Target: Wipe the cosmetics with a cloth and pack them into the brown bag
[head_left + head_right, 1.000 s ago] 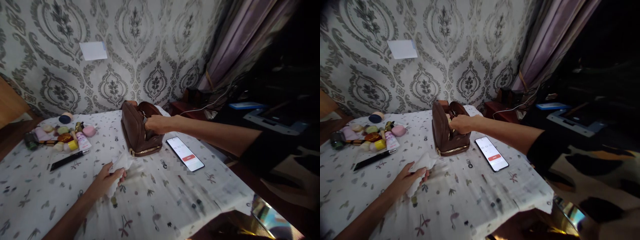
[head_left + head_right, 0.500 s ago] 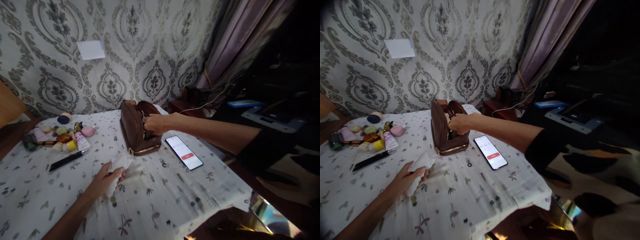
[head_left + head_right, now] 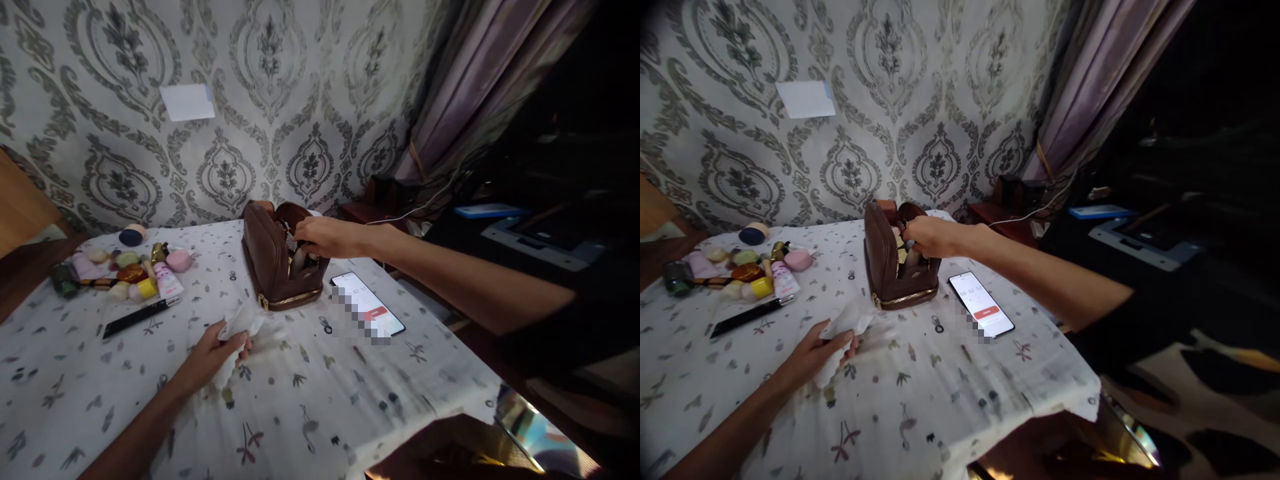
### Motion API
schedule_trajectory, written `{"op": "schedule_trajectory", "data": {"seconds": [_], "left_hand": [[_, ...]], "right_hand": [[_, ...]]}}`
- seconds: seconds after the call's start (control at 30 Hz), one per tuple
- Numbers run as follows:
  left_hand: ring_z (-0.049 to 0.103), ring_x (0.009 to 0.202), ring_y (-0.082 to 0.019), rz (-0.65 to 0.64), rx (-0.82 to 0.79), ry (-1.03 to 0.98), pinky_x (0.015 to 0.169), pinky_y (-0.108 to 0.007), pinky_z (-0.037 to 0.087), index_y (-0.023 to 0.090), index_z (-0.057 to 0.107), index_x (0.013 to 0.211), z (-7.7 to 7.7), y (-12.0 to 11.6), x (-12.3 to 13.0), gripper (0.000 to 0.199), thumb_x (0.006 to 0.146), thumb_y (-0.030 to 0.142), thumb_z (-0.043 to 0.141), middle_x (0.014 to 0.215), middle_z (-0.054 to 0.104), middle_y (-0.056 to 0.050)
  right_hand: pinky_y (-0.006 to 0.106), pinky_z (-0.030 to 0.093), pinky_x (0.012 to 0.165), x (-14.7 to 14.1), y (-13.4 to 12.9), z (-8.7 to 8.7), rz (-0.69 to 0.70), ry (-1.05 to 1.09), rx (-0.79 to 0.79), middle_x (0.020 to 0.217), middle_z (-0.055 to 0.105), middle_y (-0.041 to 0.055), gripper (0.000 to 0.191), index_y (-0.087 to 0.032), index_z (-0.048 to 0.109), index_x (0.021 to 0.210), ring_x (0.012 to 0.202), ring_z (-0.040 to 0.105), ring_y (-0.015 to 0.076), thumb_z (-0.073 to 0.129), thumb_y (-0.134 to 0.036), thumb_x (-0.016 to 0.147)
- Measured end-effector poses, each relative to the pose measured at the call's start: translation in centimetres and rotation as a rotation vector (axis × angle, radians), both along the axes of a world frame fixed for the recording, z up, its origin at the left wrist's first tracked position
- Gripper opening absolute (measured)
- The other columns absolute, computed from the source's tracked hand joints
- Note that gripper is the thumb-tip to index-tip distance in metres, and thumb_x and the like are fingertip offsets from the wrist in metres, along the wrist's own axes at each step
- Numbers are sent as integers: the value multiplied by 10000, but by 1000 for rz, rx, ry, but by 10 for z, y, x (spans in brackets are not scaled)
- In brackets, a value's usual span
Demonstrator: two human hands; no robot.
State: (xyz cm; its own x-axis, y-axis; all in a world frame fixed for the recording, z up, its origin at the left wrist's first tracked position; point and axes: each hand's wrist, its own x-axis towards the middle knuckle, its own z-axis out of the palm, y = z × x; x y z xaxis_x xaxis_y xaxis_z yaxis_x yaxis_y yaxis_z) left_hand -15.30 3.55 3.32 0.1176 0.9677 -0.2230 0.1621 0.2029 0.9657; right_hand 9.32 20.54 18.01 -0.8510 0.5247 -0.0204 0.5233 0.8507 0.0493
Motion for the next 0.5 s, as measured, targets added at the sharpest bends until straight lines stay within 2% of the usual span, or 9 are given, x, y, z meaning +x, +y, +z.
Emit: {"op": "schedule_trajectory", "data": {"seconds": [0.1, 0.2, 0.27, 0.37, 0.43, 0.5], "left_hand": [[537, 570, -133, -3, 23, -29, 539, -253, 435, 149, 615, 761, -1, 1, 1, 563, 707, 706, 676, 676, 637, -35], [526, 545, -129, -6, 52, -40, 536, -257, 433, 152, 606, 726, -5, 3, 1, 573, 745, 725, 623, 648, 620, -24], [526, 537, -135, 18, 62, 11, 552, -263, 434, 152, 603, 669, -8, 4, -1, 602, 788, 740, 552, 598, 599, -23], [530, 562, -151, 185, 110, 115, 568, -268, 428, 170, 570, 616, -8, 5, -4, 603, 811, 738, 516, 563, 575, -14], [545, 617, -163, 268, 211, 128, 604, -269, 439, 178, 567, 646, -4, 6, -7, 566, 845, 703, 498, 596, 584, -9], [556, 667, -164, 282, 317, 99, 653, -269, 454, 177, 573, 700, 0, 8, -10, 520, 894, 648, 463, 650, 598, -10]], "right_hand": [[401, 471, 940, 1, -24, -7, -2, 213, 137, 1115, 678, 161, 235, -110, 713, 1053, 1066, 607, 272, 514, -117, 928], [426, 499, 919, -4, -55, -29, 51, 491, 161, 1053, 694, 156, 254, -137, 701, 1045, 1032, 616, 272, 464, -208, 985], [415, 514, 891, -13, -76, -48, 103, 628, 116, 1008, 708, 135, 261, -157, 691, 1032, 972, 623, 251, 446, -240, 1003], [376, 534, 813, -31, -103, -78, 168, 723, -16, 930, 709, 110, 250, -175, 690, 993, 887, 631, 225, 447, -235, 1006], [384, 543, 804, -48, -115, -98, 156, 767, -107, 943, 710, 109, 241, -193, 684, 1052, 889, 636, 230, 453, -237, 1000], [410, 550, 829, -67, -123, -116, 94, 814, -221, 1027, 705, 121, 263, -200, 645, 1178, 942, 646, 247, 481, -261, 981]]}}
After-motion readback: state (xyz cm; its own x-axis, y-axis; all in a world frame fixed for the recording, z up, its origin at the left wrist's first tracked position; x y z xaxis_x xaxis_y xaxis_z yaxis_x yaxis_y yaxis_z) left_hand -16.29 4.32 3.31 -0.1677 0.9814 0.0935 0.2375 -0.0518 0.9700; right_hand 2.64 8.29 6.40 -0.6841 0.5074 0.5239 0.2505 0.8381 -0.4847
